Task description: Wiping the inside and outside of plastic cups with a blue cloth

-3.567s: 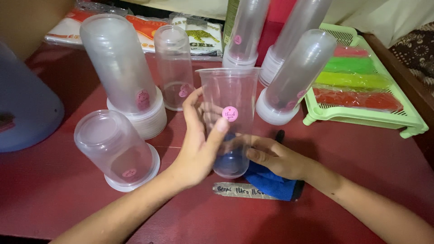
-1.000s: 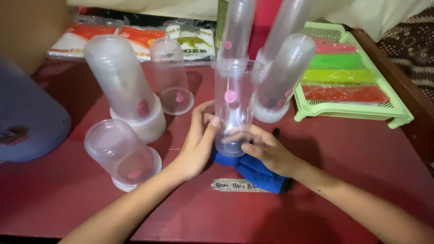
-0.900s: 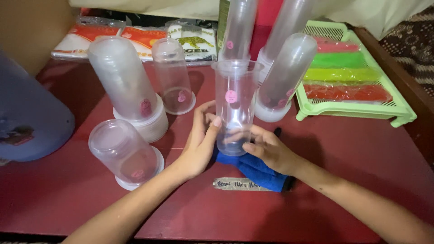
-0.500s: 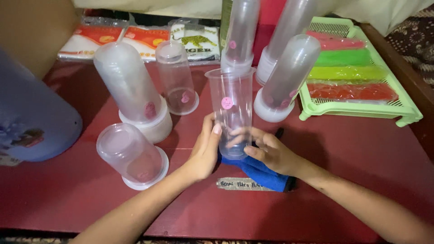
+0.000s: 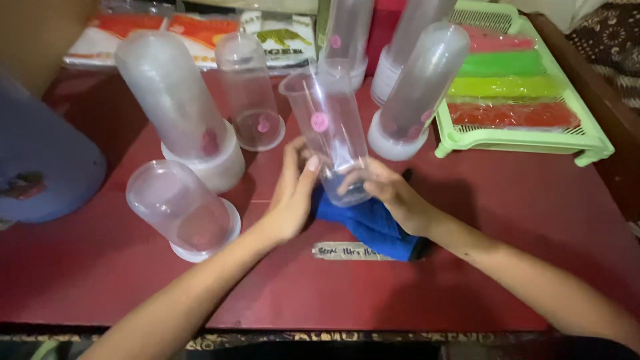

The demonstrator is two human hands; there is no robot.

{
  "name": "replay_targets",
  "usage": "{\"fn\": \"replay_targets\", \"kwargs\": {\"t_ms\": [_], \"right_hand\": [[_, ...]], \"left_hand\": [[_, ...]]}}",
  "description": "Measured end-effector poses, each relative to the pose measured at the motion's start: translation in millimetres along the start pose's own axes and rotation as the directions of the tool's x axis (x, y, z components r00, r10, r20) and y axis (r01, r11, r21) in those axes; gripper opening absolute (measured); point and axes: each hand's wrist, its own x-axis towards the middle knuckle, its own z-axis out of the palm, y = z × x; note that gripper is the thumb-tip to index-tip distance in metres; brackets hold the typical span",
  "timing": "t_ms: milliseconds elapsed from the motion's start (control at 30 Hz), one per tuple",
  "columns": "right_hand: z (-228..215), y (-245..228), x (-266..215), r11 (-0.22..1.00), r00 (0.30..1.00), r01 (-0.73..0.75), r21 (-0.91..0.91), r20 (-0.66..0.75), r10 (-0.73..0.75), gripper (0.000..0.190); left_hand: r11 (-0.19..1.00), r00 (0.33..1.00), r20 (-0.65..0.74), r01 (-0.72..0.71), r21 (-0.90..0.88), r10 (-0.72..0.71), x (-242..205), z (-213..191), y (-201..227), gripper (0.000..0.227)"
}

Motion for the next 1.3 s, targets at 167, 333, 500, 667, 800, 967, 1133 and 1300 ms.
{"fn": "replay_targets", "kwargs": {"t_ms": [167,333,500,667,800,967,1133,1300], "right_hand": [[-3.8,33.3,-8.3,0.965,0.991,0.008,0.263,-0.13,0.027,0.082],[-6.2,36.6,-4.7,0.929,0.988,0.013,0.369,-0.15,0.046,0.09],[-8.6,22.0,-1.3,0.909,0.979,-0.023,0.417,-0.176,0.105,0.092],[-12.2,24.6,-1.3,0.854,0.974,-0.052,0.517,-0.164,0.158,0.09],[-12.6,20.2,-0.4,0.836,0.968,-0.061,0.545,-0.173,0.184,0.093],[-12.9,21.2,-1.9,0.832,0.961,-0.074,0.55,-0.183,0.207,0.09],[-12.7,24.7,1.1,0.833,0.956,-0.084,0.547,-0.191,0.222,0.089],[-15.2,27.4,2.2,0.837,0.95,-0.11,0.535,-0.191,0.247,0.092]], "left_hand": [[0.981,0.996,-0.034,-0.091,-0.172,0.086,3.3,-1.4,-13.0,0.057],[0.965,0.996,-0.018,-0.093,-0.247,0.091,8.2,3.2,-48.1,0.055],[0.914,0.989,-0.042,-0.145,-0.379,0.139,1.3,11.2,-13.2,0.059],[0.889,0.985,-0.108,-0.17,-0.426,0.137,-5.4,14.9,5.5,0.052],[0.881,0.983,-0.13,-0.173,-0.441,0.128,-6.4,14.8,6.6,0.05],[0.872,0.985,-0.137,-0.154,-0.464,0.101,-7.0,19.7,-3.0,0.049],[0.869,0.989,-0.128,-0.129,-0.478,0.076,-5.9,19.5,-5.0,0.052],[0.875,0.988,-0.14,-0.125,-0.467,0.067,-6.8,17.8,-2.9,0.051]]}}
